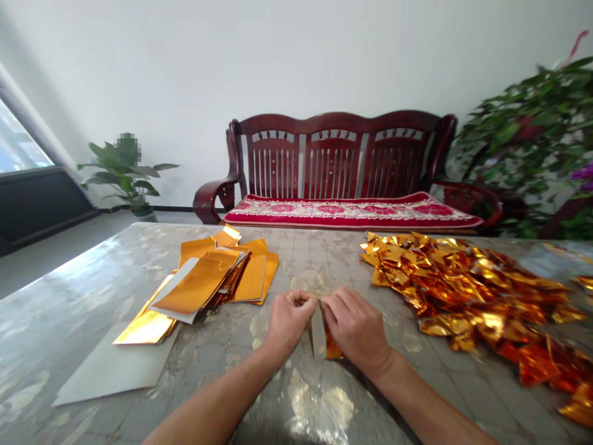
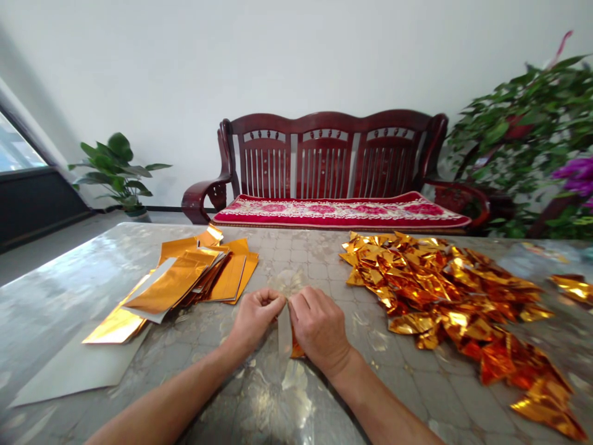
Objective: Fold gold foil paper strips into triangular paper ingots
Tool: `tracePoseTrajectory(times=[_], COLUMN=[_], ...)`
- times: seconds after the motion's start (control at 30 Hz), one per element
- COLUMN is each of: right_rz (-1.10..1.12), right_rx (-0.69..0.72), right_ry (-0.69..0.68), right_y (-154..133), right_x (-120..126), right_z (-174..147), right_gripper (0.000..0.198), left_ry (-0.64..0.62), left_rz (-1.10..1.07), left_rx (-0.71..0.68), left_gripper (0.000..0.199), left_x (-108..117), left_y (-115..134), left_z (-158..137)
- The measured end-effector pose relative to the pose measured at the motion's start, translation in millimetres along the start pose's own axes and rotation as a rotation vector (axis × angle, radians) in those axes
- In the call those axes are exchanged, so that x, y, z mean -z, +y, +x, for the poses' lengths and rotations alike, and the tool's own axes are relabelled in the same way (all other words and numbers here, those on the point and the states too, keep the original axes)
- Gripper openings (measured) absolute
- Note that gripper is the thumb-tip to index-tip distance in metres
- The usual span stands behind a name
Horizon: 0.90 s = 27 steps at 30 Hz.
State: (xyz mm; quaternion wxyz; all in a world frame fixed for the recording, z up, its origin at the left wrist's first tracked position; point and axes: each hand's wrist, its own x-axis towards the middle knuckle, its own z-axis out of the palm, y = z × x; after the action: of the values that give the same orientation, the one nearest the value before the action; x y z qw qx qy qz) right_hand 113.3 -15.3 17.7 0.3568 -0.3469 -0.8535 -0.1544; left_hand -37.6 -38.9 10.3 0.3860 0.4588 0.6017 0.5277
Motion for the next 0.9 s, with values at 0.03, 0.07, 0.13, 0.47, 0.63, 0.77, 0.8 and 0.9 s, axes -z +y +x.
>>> tracePoseTrajectory(times=[0.03, 0.07, 0.13, 0.47, 0.63, 0.77, 0.8, 0.9], right_rz=[-0.014, -0.023, -0.030, -0.010, 0.172, 0.461, 0.504, 0.558], right_rx=[0.017, 0.034, 0.065, 0.119, 0.012, -0.208, -0.271, -0.410], right_ry=[-0.009, -0.017, -0.025, -0.101, -0.135, -0.196, -0.205, -0.222], right_y=[0.0, 0.0, 0.0, 2.7, 4.9, 10.3, 11.9, 16.2], right_x=[0.5, 1.1, 2.1, 5.2, 2.0, -3.6, -5.5, -11.3], right_z=[0.0, 0.0, 0.3, 0.5, 0.3, -0.9, -1.6, -4.5], right_gripper=[0.024, 0.024, 0.025, 0.027, 0.021, 0.010, 0.013, 0.017], left_ry=[-0.012, -0.024, -0.045, -0.069, -0.046, -0.024, -0.017, -0.010], left_rz=[-0.030, -0.064, -0.130, -0.171, -0.040, 0.052, 0.069, 0.113], left_rx=[0.023, 0.047, 0.089, 0.148, 0.087, 0.042, 0.034, 0.018], left_gripper=[0.017, 0.018, 0.019, 0.029, 0.020, 0.017, 0.018, 0.020], left_x=[-0.1, -0.2, -0.1, 0.7, 1.2, 6.2, 7.8, 11.7], left_y=[-0.5, -1.0, -1.9, 4.7, -5.2, -9.5, -9.3, -7.9], left_z=[0.2, 0.3, 0.6, -0.4, 5.8, 12.8, 14.4, 17.7])
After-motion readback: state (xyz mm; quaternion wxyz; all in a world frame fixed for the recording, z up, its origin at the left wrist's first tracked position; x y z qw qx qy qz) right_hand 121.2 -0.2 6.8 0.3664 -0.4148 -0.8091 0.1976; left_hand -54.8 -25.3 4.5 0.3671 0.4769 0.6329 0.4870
